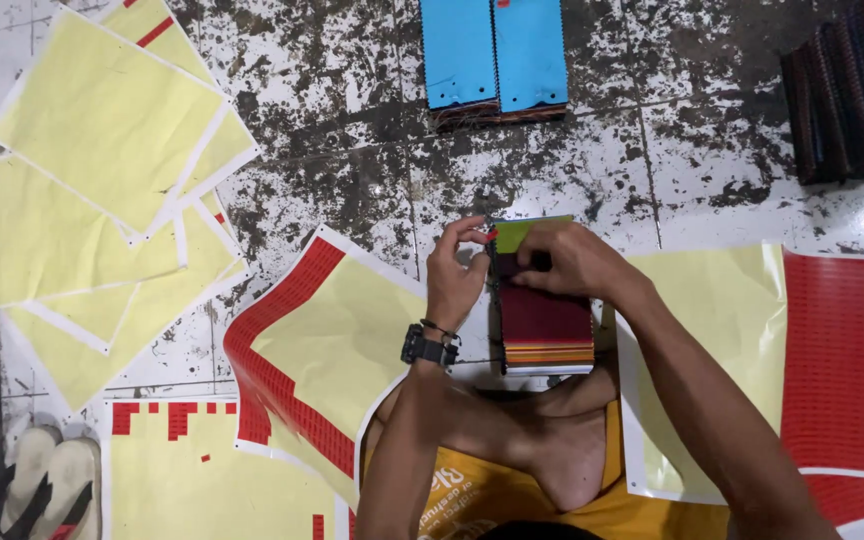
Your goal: The person assembles notebooks by hand, peeling red adhesive strips from yellow backing sheets and applying them to the spines of stacked notebooks. They handle multiple notebooks of different colors and repeatedly peel and apply adhesive strips.
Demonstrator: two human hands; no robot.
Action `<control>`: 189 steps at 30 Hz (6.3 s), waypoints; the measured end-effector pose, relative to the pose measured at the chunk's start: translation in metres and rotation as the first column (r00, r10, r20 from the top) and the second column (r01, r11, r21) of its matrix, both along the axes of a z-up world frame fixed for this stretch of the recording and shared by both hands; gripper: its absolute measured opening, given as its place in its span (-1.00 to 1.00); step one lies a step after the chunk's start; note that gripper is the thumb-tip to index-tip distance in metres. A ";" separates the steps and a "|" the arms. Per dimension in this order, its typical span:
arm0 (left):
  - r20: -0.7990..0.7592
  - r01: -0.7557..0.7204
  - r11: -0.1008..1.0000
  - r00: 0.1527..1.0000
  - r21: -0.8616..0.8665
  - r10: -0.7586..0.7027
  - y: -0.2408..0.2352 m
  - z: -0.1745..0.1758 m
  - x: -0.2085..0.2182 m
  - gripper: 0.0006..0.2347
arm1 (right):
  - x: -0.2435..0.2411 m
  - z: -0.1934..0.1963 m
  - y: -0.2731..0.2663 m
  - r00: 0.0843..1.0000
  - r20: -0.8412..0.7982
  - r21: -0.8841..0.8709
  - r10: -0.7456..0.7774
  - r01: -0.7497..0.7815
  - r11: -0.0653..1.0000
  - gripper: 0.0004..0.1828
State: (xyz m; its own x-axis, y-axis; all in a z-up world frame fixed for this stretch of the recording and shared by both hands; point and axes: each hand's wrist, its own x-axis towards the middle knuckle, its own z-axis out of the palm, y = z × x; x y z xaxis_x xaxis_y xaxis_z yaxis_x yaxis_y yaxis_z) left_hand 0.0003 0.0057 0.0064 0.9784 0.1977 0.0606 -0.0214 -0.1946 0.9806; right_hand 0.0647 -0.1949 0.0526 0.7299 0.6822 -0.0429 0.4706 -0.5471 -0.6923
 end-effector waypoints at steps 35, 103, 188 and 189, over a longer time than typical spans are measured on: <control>0.129 -0.128 0.774 0.990 0.620 0.061 -0.004 -0.018 -0.002 -0.77 | 0.028 -0.052 0.005 0.956 -0.226 0.042 -0.186 0.200 0.979 -0.84; 0.124 -0.039 0.838 0.992 0.545 -0.034 0.009 -0.048 0.004 -0.75 | 0.010 -0.048 0.009 0.921 -0.205 0.014 -0.331 0.341 0.940 -0.83; 0.229 -0.110 0.771 0.972 0.627 -0.047 -0.010 -0.079 0.015 -0.66 | 0.019 -0.073 -0.006 0.859 0.448 -0.069 -0.247 0.309 0.948 -0.88; 0.233 -0.120 0.839 0.973 0.530 -0.007 -0.007 -0.076 0.014 -0.61 | 0.017 -0.066 -0.004 0.844 0.492 -0.061 -0.213 0.277 0.959 -0.89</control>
State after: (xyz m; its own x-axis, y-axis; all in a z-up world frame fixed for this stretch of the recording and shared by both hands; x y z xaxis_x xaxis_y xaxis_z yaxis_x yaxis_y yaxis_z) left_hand 0.0141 -0.0011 -0.0698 0.9157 0.1256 0.3818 -0.1926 -0.6966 0.6912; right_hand 0.0818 -0.1993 -0.0136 0.8250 0.4906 0.2805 0.5632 -0.7546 -0.3367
